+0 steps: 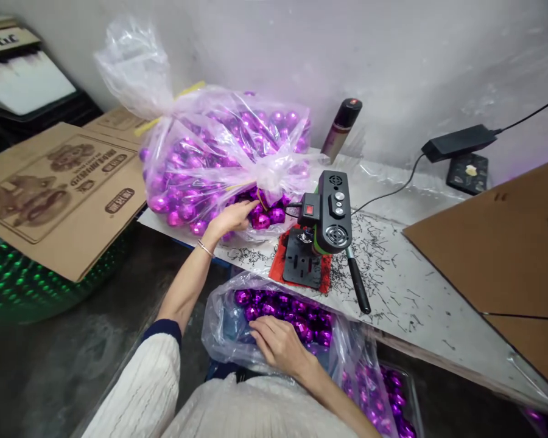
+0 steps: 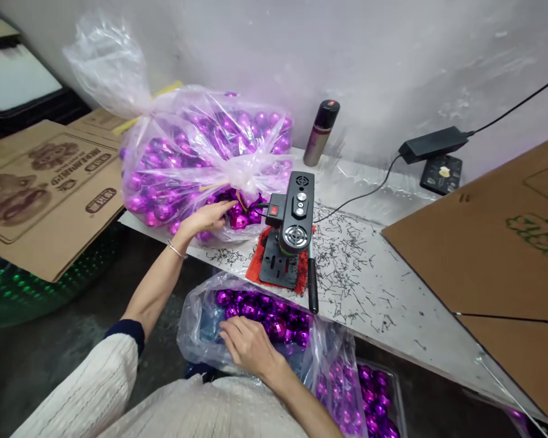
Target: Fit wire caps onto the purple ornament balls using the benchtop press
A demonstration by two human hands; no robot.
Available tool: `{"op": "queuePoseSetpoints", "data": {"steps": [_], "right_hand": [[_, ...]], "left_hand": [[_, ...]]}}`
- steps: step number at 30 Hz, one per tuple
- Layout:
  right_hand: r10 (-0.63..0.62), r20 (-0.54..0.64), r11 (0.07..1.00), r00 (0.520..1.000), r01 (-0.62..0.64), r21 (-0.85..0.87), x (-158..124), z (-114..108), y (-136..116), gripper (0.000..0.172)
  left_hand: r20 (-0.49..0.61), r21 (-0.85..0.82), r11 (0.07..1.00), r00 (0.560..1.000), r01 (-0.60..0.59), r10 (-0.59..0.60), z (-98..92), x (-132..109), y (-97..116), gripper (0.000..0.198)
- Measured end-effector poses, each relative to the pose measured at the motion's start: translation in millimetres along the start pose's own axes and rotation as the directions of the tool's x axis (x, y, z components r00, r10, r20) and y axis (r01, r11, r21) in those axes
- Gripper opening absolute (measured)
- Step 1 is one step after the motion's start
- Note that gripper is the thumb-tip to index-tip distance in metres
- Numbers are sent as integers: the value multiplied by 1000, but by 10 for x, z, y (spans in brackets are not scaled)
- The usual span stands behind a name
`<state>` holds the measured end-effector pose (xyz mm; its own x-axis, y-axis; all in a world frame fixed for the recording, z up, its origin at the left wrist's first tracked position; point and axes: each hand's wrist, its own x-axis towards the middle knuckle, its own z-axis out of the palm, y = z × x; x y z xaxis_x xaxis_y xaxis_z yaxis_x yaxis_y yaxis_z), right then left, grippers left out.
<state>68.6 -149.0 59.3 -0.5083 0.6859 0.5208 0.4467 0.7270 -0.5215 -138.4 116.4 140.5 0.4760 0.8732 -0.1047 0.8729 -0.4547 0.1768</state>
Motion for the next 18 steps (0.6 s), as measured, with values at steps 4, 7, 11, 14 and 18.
{"op": "queuePoseSetpoints", "data": {"steps": [4, 7, 11, 14, 18], "right_hand": [[34, 27, 999, 999, -34, 1, -58, 33, 2, 16], [27, 28, 1000, 999, -27, -3, -81, 46, 4, 16], [16, 41, 1000, 999, -15, -14, -106, 49, 3, 17], [31, 53, 999, 998, -30, -18, -144, 49, -3, 18], [48, 52, 999, 997, -48, -11, -207, 34, -2, 17]], "left_hand": [[-26, -138, 990, 999, 19, -23, -15, -34, 166, 58], [-82, -179, 973, 984, 144, -160, 89, -59, 306, 44], [-4, -211, 933, 954, 292, -300, 316, -38, 395, 46], [-86, -470, 856, 954, 214, -286, 428, -37, 402, 62], [-92, -949, 314, 921, 34, -378, 451, -187, 450, 63]]}}
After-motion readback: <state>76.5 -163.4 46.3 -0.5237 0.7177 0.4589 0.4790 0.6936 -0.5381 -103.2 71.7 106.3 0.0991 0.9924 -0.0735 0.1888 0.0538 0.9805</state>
